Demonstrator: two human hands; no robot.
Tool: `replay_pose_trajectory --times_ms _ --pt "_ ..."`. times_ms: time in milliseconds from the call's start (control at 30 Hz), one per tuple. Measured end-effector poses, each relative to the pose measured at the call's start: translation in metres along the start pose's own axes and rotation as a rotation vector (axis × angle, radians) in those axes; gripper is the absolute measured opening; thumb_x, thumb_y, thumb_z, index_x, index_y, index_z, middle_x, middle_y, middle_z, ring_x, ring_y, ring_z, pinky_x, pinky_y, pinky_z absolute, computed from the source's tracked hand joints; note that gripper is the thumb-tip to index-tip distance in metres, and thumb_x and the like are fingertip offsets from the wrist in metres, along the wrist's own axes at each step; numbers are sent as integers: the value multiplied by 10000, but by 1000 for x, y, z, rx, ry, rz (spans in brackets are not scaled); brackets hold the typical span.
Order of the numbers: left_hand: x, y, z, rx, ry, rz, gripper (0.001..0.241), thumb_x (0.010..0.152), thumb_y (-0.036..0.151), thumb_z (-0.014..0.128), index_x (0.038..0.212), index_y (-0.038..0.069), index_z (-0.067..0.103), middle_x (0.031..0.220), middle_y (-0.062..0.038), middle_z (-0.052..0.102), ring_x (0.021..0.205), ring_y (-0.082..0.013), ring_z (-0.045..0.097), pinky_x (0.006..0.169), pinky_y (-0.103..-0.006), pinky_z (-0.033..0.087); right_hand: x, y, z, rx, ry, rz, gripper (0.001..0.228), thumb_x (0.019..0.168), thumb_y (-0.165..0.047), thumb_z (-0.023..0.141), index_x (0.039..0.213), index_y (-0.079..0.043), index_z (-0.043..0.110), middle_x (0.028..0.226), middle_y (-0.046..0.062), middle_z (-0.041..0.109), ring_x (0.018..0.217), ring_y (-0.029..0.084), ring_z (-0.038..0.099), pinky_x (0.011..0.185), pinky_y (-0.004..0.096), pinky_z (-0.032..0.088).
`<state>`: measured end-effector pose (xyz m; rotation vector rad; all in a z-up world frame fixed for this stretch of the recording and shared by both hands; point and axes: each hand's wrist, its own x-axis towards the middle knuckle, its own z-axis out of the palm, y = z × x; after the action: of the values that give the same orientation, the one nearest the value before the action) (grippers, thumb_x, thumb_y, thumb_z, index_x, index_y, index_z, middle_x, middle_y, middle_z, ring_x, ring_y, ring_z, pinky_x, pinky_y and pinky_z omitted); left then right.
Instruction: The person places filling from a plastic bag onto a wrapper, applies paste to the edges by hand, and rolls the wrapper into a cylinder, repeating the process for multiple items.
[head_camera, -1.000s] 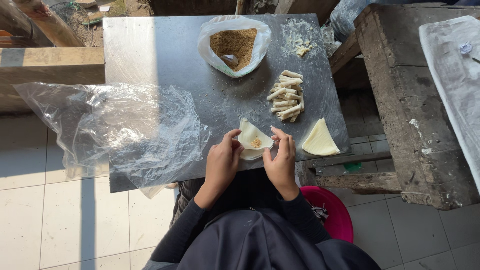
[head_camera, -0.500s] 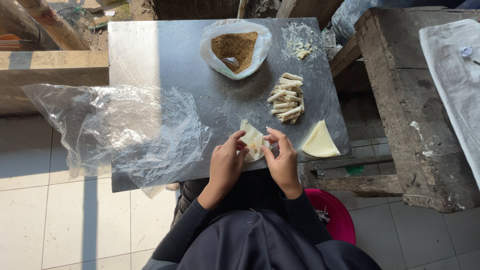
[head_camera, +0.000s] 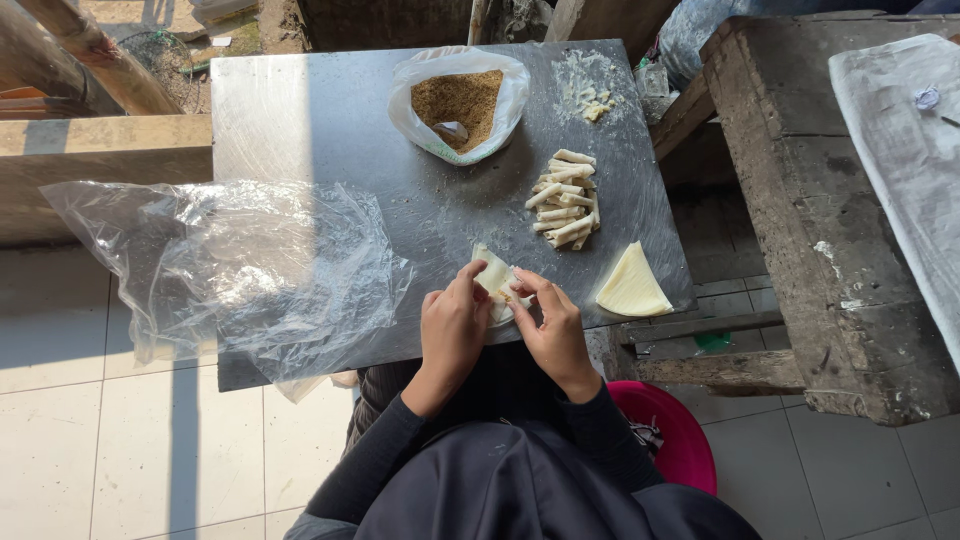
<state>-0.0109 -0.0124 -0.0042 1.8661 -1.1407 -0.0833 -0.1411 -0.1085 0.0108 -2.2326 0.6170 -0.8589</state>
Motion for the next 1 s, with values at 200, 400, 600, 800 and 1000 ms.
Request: replay_pose_trajectory --times_ms 200,400,600,800,1000 --pt "2 -1 -1 1 -22 -4 463 867 91 723 1310 104 588 886 -10 728 814 -203 704 801 -353 461 -1 1 0 -87 -73 -146 440 899 33 694 1326 -48 623 1093 127 739 1014 276 718 889 373 569" --pt "-2 -9 0 -30 -66 67 469 902 73 698 1350 121 571 910 20 735 860 -184 716 847 -358 452 0 4 -1 -100 -97 -180 439 905 61 651 1332 -36 618 1103 146 731 1059 300 705 929 402 558" --pt "-6 -11 -14 -54 -170 210 570 832 19 690 1371 123 536 1010 3 757 928 -207 715 925 -379 447 2 3 -5 -65 -144 -84 451 930 53 631 1372 -27 583 1090 147 736 1038 289 707 886 379 570" --pt "-3 -8 -18 13 -161 261 543 838 69 713 1349 132 542 962 17 743 920 -188 705 904 -377 442 11 0 -21 128 -293 83 612 921 61 560 1512 -29 434 1161 154 751 1102 257 745 931 359 581" --pt "-1 -8 -5 144 -80 255 402 934 139 681 1322 135 575 852 16 715 811 -162 703 820 -364 443 27 -7 -32 110 -434 100 760 854 -38 724 1530 -55 378 1148 155 736 1030 262 730 843 362 588"
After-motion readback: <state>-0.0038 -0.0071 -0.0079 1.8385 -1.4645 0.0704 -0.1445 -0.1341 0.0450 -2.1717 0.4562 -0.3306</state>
